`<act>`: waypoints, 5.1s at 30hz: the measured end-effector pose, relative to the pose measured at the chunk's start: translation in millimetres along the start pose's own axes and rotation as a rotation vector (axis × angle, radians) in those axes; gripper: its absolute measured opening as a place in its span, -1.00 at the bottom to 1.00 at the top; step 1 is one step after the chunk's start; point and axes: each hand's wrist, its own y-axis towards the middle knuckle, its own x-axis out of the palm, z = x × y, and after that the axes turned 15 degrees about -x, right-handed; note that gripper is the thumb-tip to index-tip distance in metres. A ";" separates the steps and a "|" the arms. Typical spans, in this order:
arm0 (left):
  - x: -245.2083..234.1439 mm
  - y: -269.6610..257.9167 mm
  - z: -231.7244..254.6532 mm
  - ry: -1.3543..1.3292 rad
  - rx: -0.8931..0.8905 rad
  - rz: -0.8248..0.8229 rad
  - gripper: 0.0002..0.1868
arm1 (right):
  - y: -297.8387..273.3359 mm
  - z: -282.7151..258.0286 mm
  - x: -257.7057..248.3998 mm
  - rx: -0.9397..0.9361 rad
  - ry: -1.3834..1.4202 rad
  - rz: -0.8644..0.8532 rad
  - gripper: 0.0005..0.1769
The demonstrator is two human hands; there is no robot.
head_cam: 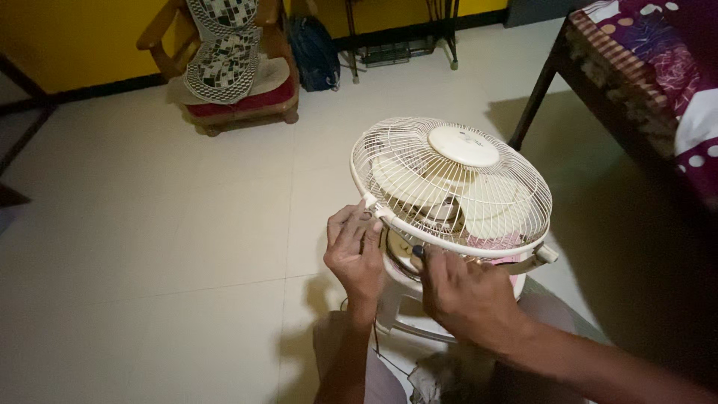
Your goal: The person removes the front grille of a white electric fan using a screwdriver to loosen screws. They then detach the grille and set it aside, leaving the fan blades exposed.
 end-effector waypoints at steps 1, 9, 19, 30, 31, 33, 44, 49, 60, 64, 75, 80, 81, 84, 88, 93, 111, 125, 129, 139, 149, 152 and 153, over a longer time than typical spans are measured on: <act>0.0 0.4 -0.6 0.020 0.002 0.010 -0.63 | 1.6 -0.4 -1.0 0.091 0.083 -0.043 -0.67; -0.1 -0.9 0.0 0.126 0.062 0.041 -0.65 | 14.7 6.7 -2.3 0.559 0.503 -0.309 -0.70; 1.6 -4.3 -4.5 0.016 -0.079 0.091 -0.65 | 6.6 11.2 -7.1 0.323 0.416 -0.306 -0.47; -49.8 74.4 -125.9 0.497 0.172 -0.427 -0.54 | 7.4 45.0 -24.8 -0.590 -0.303 -0.167 -0.68; -53.6 74.3 -138.9 0.524 0.100 -0.468 -0.52 | 5.0 46.0 -19.7 -0.630 -0.336 -0.228 -0.71; -56.9 69.9 -161.4 0.520 0.134 -0.386 -0.51 | -4.0 51.0 -6.2 -0.648 -0.378 -0.187 -0.72; -52.9 152.1 -277.7 0.821 -0.317 -0.996 -0.34 | -52.0 29.7 130.3 0.309 0.292 -0.414 -0.74; -42.8 160.8 -274.5 0.431 -0.584 -1.033 -0.31 | -20.8 37.8 100.3 0.583 0.607 -0.596 -0.71; -12.1 47.6 -80.1 0.405 0.181 0.148 -0.54 | 1.0 39.4 19.3 0.204 0.629 -0.329 -0.70; 3.6 12.6 -17.7 0.385 0.215 0.160 -0.63 | -5.2 21.2 24.3 0.128 0.356 -0.385 -0.68; 4.6 6.1 20.7 0.211 0.024 0.067 -0.71 | 13.8 15.1 7.0 -0.114 0.085 -0.331 -0.80; 5.7 7.9 14.1 0.223 0.064 0.056 -0.68 | 20.8 15.2 0.1 0.059 0.379 -0.356 -0.73; 5.0 6.7 12.9 0.219 0.069 0.063 -0.68 | 20.6 14.3 0.0 0.062 0.410 -0.230 -0.72; 5.0 4.0 11.9 0.212 0.073 0.077 -0.68 | 21.5 12.4 6.1 0.355 0.609 -0.249 -0.72; 6.4 3.6 12.0 0.234 0.068 0.077 -0.68 | 17.1 9.6 16.8 0.578 0.679 -0.167 -0.72; 4.4 3.6 15.7 0.302 0.084 0.083 -0.67 | 21.5 21.2 24.3 0.764 0.948 -0.116 -0.49; -3.7 8.0 14.4 0.060 -0.021 -0.107 -0.60 | 27.7 16.9 -6.2 0.798 1.199 -0.136 -0.67; 0.3 3.1 14.3 0.097 -0.024 -0.042 -0.63 | 0.7 6.3 11.6 -0.175 -0.140 -0.222 -0.48; 0.5 2.4 14.1 0.244 0.033 0.025 -0.64 | 9.1 1.3 9.3 0.033 0.143 -0.478 -0.73; 2.9 3.4 6.6 0.236 0.057 0.064 -0.67 | 19.6 7.9 31.4 0.706 0.672 -0.254 -0.60; 0.5 5.9 8.3 0.269 0.037 0.043 -0.68 | 28.2 9.7 15.3 1.532 2.142 -0.090 -0.57; -3.6 8.4 7.1 0.169 0.000 -0.030 -0.66 | 21.8 11.5 17.8 1.473 2.298 -0.046 -0.57; -4.1 8.6 6.8 0.141 0.005 -0.045 -0.65 | 19.4 12.4 19.2 1.439 2.325 -0.023 -0.56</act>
